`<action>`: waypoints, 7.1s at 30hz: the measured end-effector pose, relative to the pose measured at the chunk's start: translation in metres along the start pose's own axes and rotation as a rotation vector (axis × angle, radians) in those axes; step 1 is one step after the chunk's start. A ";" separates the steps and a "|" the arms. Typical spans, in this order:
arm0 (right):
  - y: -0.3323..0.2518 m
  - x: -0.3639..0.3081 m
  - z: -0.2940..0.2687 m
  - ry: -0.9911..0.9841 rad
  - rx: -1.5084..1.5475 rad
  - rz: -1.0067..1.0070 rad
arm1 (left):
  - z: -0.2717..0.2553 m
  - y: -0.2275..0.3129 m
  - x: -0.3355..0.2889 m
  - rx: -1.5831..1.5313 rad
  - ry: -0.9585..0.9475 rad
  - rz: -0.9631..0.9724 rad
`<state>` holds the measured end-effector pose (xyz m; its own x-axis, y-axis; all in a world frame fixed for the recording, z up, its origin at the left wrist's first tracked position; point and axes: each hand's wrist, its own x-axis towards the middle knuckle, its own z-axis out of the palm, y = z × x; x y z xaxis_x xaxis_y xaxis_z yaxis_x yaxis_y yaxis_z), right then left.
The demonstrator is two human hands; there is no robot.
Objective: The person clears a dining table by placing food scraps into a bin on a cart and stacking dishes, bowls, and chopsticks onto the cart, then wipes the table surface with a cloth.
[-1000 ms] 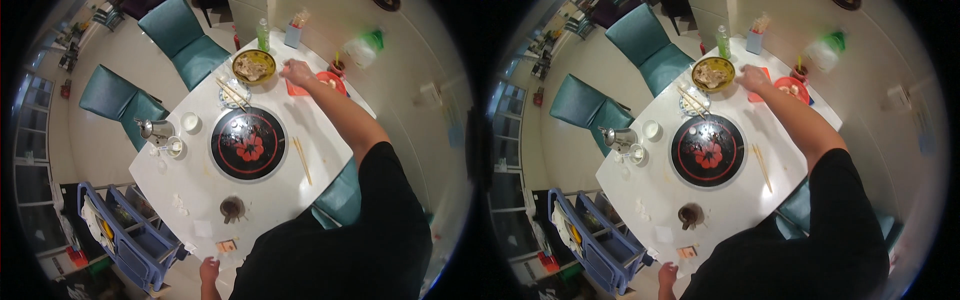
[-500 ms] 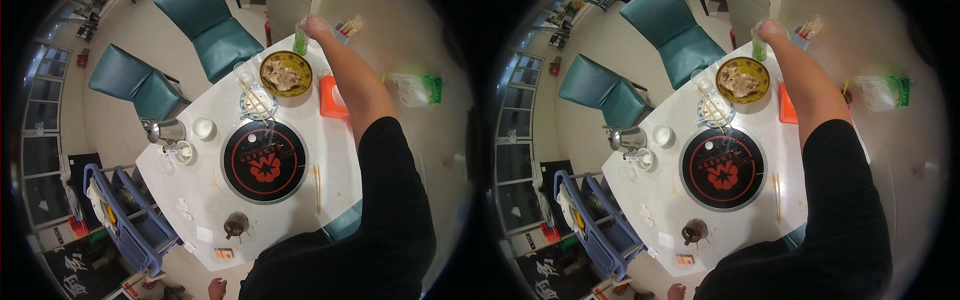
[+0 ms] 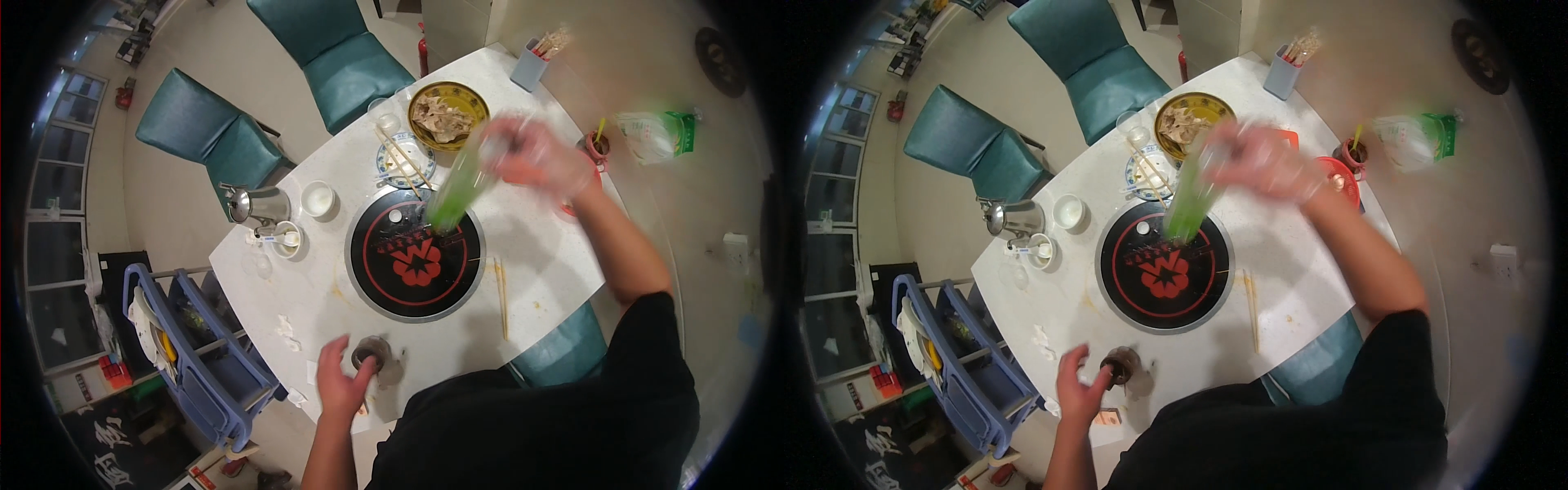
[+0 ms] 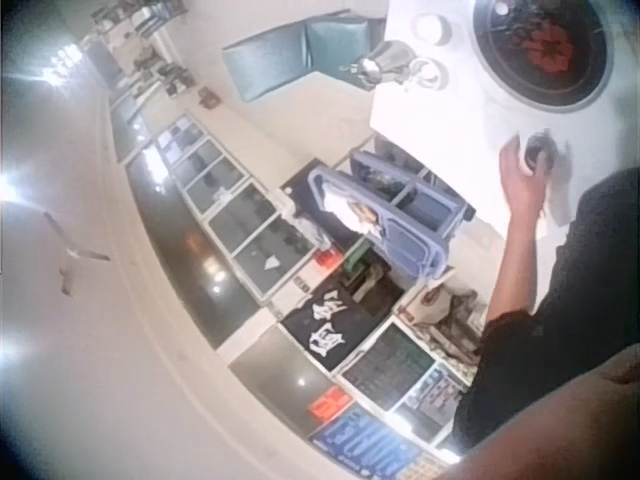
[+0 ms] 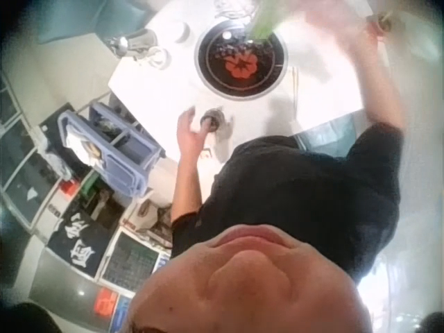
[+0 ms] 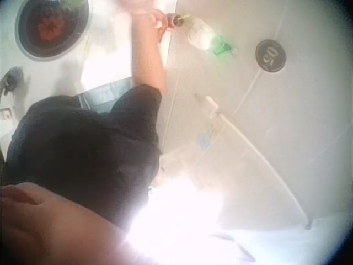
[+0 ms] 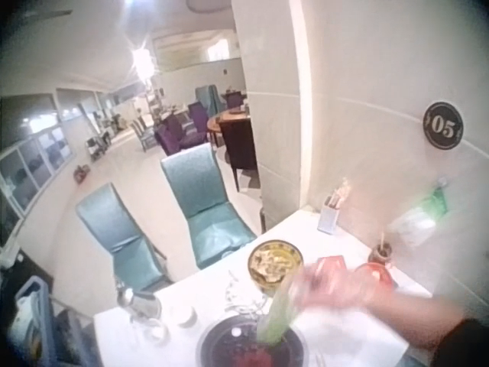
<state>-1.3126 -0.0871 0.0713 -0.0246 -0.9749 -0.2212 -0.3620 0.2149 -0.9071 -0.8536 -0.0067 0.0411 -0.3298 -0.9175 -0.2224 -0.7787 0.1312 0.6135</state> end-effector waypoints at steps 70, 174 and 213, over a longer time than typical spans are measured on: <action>-0.204 -0.126 0.825 -0.489 0.849 0.466 | -0.297 -0.512 -0.492 -0.442 0.587 -0.634; -0.101 0.162 1.127 0.083 0.516 0.364 | -0.328 -0.670 -0.325 0.198 -0.334 -0.259; -0.150 -0.133 0.919 0.330 0.259 0.326 | -0.337 -0.679 -0.354 0.172 -0.285 -0.144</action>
<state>-0.3989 0.0631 -0.0925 -0.4046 -0.8125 -0.4198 -0.0455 0.4763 -0.8781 -0.0285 0.1025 -0.0418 -0.3265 -0.7930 -0.5143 -0.8985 0.0915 0.4293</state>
